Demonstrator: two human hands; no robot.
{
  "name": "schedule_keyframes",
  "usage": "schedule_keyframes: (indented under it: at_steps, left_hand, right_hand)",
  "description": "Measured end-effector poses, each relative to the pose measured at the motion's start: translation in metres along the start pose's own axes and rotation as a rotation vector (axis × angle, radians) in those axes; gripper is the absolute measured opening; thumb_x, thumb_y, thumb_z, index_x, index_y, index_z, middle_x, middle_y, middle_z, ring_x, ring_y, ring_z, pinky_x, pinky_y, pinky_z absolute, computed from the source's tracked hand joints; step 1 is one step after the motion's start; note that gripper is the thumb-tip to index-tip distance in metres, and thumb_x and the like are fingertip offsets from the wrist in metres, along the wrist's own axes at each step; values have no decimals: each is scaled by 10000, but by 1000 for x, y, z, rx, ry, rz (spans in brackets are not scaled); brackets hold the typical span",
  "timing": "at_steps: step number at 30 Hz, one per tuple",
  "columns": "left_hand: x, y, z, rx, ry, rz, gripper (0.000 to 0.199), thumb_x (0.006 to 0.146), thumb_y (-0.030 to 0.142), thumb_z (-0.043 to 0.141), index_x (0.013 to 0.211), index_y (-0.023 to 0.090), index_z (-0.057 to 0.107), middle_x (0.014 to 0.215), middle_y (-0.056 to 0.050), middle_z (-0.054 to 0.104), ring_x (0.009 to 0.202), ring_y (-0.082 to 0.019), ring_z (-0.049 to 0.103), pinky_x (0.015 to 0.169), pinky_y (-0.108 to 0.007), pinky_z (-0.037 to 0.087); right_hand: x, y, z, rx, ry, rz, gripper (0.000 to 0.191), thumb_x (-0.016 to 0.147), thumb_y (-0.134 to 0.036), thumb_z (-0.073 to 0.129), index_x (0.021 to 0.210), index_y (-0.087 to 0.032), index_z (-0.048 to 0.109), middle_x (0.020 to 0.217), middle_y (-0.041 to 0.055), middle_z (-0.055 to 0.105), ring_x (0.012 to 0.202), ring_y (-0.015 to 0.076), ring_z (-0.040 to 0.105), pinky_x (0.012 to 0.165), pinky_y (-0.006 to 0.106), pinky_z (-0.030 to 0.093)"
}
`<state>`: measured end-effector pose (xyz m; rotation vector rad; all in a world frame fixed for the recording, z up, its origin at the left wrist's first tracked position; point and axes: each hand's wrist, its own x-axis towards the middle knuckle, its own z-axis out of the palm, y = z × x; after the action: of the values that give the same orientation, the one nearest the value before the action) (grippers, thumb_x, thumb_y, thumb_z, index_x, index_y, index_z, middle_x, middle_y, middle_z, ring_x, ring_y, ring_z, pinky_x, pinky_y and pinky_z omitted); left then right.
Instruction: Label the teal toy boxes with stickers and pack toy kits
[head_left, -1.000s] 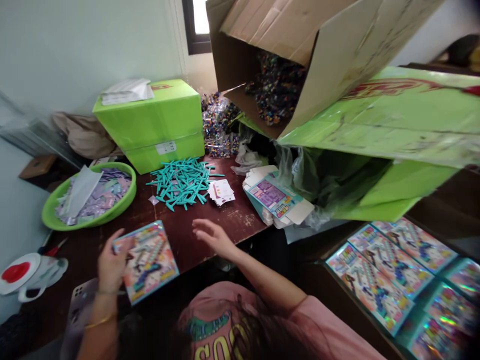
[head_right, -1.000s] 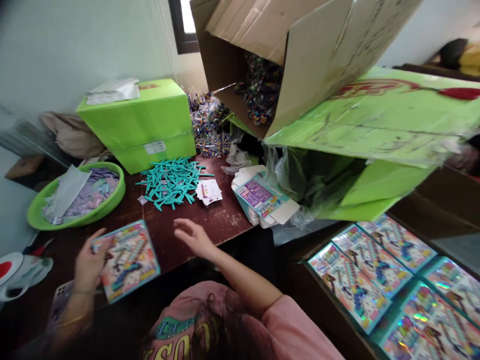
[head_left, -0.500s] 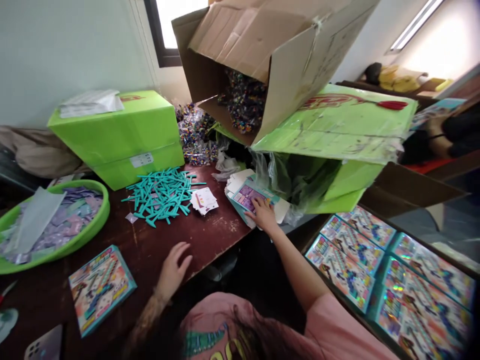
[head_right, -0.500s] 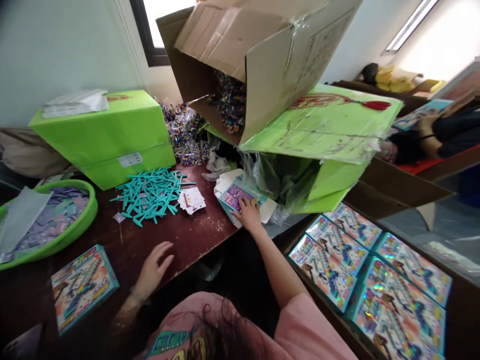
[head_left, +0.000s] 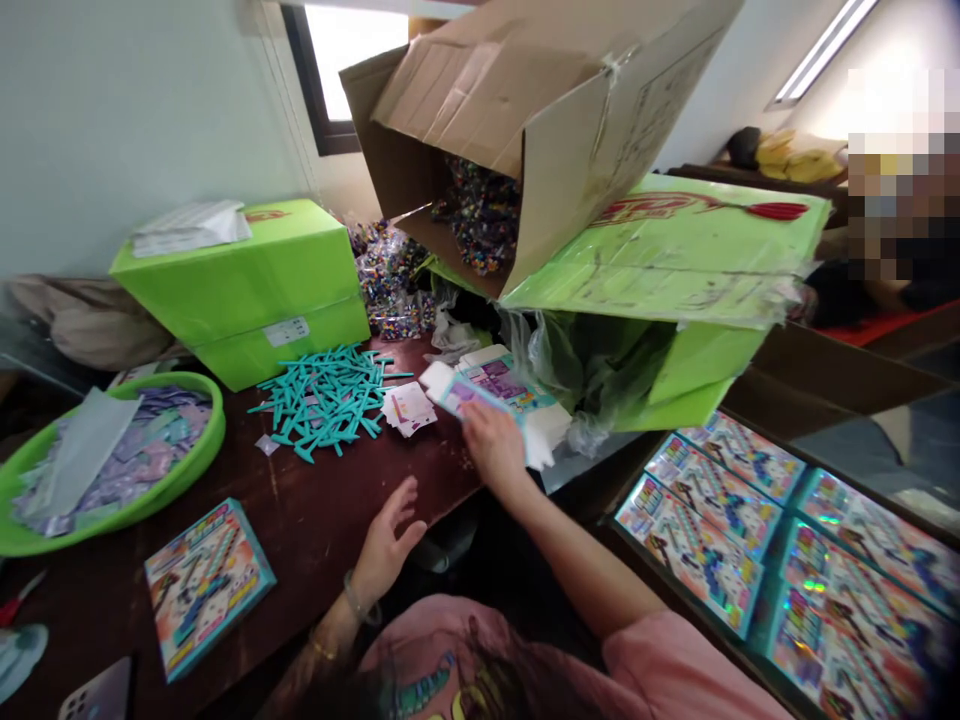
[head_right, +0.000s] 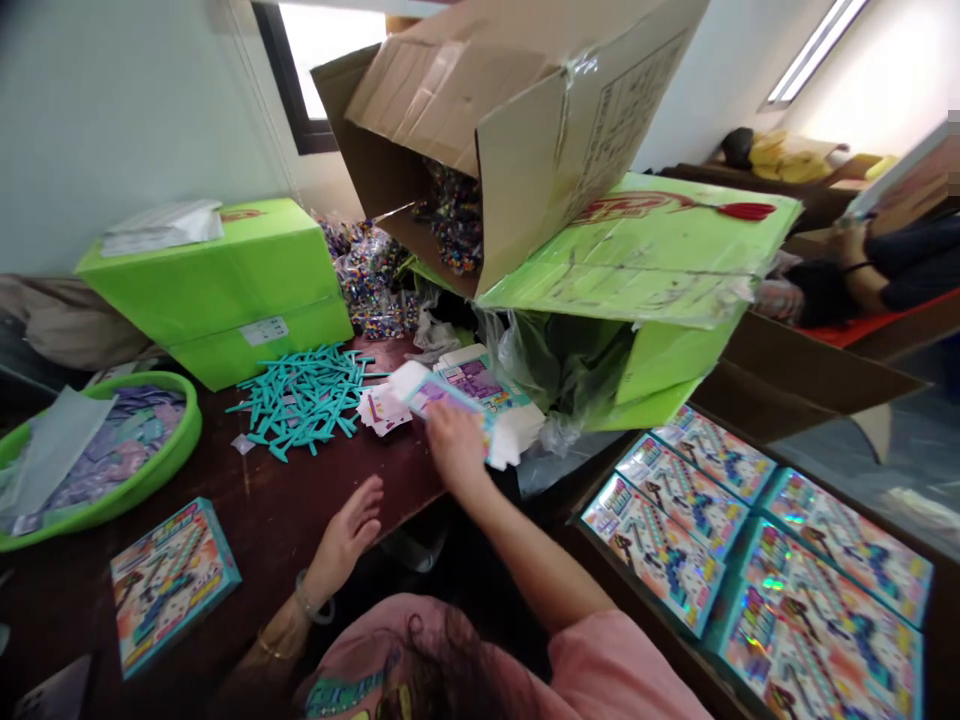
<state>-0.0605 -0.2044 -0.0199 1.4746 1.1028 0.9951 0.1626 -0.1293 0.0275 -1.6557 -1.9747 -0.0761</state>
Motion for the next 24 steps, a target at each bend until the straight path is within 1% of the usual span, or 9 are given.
schedule_keyframes:
  at_steps: [4, 6, 8, 10, 14, 17, 19, 22, 24]
  left_hand:
    - [-6, 1, -1, -206, 474, -103, 616, 887, 605, 611, 1359, 211, 575, 1354, -136, 642, 1271, -295, 605, 1086, -468, 497]
    - [-10, 0, -11, -321, 656, -198, 524, 912, 555, 603, 1311, 215, 606, 1274, -111, 691, 1192, -277, 656, 1053, -461, 524]
    - [-15, -3, -25, -442, 677, -233, 549, 844, 526, 708, 1275, 199, 617, 1179, -103, 728, 1103, -277, 697, 998, -456, 559]
    - [-21, -6, -38, -513, 698, -255, 635, 726, 543, 817, 1209, 179, 627, 1054, -89, 751, 981, -271, 729, 924, -446, 593]
    - [-28, -6, -63, -455, 824, -170, 784, 668, 665, 808, 1252, 205, 560, 1060, -77, 733, 954, -245, 727, 878, -401, 601]
    - [-34, 4, -85, -223, 797, -52, 839, 785, 556, 769, 1468, 263, 381, 1313, -119, 642, 1175, -236, 650, 987, -368, 545]
    - [-41, 11, -100, -62, 771, 0, 858, 819, 441, 768, 1522, 277, 304, 1408, -135, 576, 1240, -242, 608, 1023, -370, 517]
    - [-59, 13, -110, 70, 670, -3, 763, 842, 380, 731, 1496, 246, 363, 1472, -147, 518, 1280, -272, 575, 1035, -395, 505]
    - [-74, 8, -108, 120, 623, -51, 751, 861, 364, 699, 1513, 245, 344, 1507, -140, 483, 1318, -276, 543, 1067, -401, 479]
  right_hand:
    - [-56, -82, 4, 350, -114, -408, 408, 961, -262, 591, 1368, -236, 582, 1289, 112, 678, 1129, 264, 632, 961, 417, 514]
    - [-55, -92, 10, 471, -116, -339, 485, 941, -334, 643, 1403, -221, 551, 1346, 135, 640, 1234, 290, 588, 1030, 456, 486]
    - [-38, -89, 17, 540, -114, -109, 639, 887, -408, 713, 1441, -169, 505, 1378, 183, 603, 1298, 332, 543, 1061, 499, 461]
    - [-21, -87, 25, 660, -230, 62, 756, 824, -471, 768, 1445, -143, 488, 1310, 189, 641, 1226, 342, 595, 1006, 490, 498]
    - [-23, -109, 39, 1056, -573, 85, 476, 874, -546, 683, 1181, -183, 662, 1008, 57, 741, 901, 238, 699, 839, 360, 558]
    - [-42, -125, 52, 1258, -695, 125, 465, 940, -566, 567, 1160, -168, 664, 1039, 68, 742, 941, 236, 702, 848, 363, 568]
    - [-52, -129, 62, 1299, -674, 125, 529, 947, -549, 555, 1318, -172, 589, 1204, 103, 707, 1097, 252, 677, 942, 396, 553]
    - [-62, -130, 75, 1221, -468, 87, 650, 935, -494, 600, 1493, -206, 434, 1492, 125, 526, 1363, 260, 521, 1147, 432, 411]
    - [-69, -130, 81, 1203, -408, 106, 671, 941, -480, 601, 1524, -220, 394, 1507, 119, 517, 1379, 261, 510, 1162, 424, 398]
